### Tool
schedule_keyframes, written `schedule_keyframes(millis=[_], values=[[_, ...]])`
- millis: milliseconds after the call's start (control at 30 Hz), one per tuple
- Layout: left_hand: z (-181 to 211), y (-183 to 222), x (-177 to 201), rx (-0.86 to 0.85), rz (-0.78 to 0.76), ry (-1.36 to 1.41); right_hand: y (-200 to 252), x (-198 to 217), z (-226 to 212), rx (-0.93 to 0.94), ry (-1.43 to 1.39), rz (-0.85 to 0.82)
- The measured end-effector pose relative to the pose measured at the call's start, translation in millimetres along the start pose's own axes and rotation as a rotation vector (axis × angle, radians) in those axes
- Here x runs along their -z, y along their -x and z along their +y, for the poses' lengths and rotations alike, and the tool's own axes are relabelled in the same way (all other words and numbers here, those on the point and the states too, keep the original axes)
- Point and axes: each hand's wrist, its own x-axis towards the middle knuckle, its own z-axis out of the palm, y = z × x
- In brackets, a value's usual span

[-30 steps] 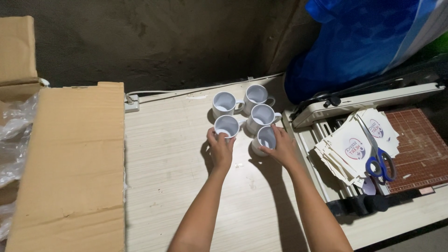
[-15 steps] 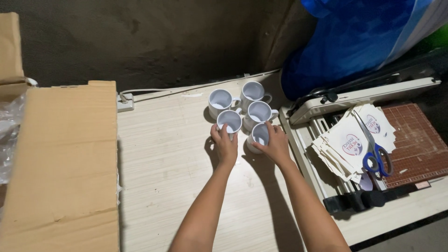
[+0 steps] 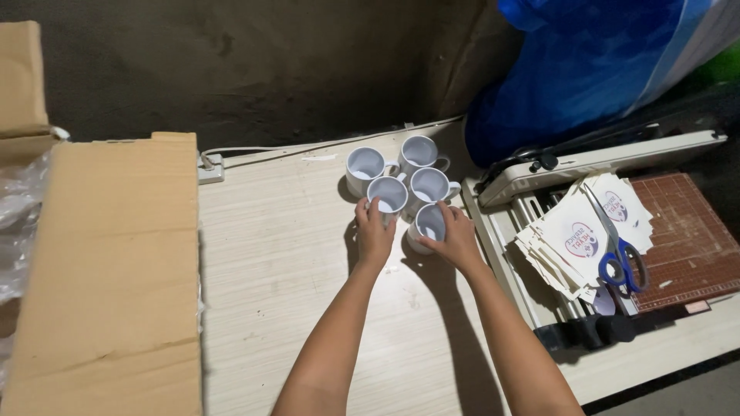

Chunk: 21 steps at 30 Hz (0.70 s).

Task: Unpacking white ceramic sublimation mugs from a cardboard box and placing them on a workbench.

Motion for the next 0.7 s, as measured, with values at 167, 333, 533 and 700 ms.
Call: schedule_keyframes(millis=[167, 333, 533, 700], values=[[30, -12, 23, 0.063, -0.078, -0.09, 1, 5, -3, 0.017, 0.007, 0.0], [47, -56, 31, -0.104, 0.033, -0.017, -7, 19, -16, 0.26, 0.125, 0.276], [147, -117, 156, -0.37, 0.271, -0.116, -47, 21, -112, 0.518, 0.041, 0.412], [160, -112, 361, -0.331, 0.207, -0.39, -39, 58, -272, 0.716, -0.182, 0.3]])
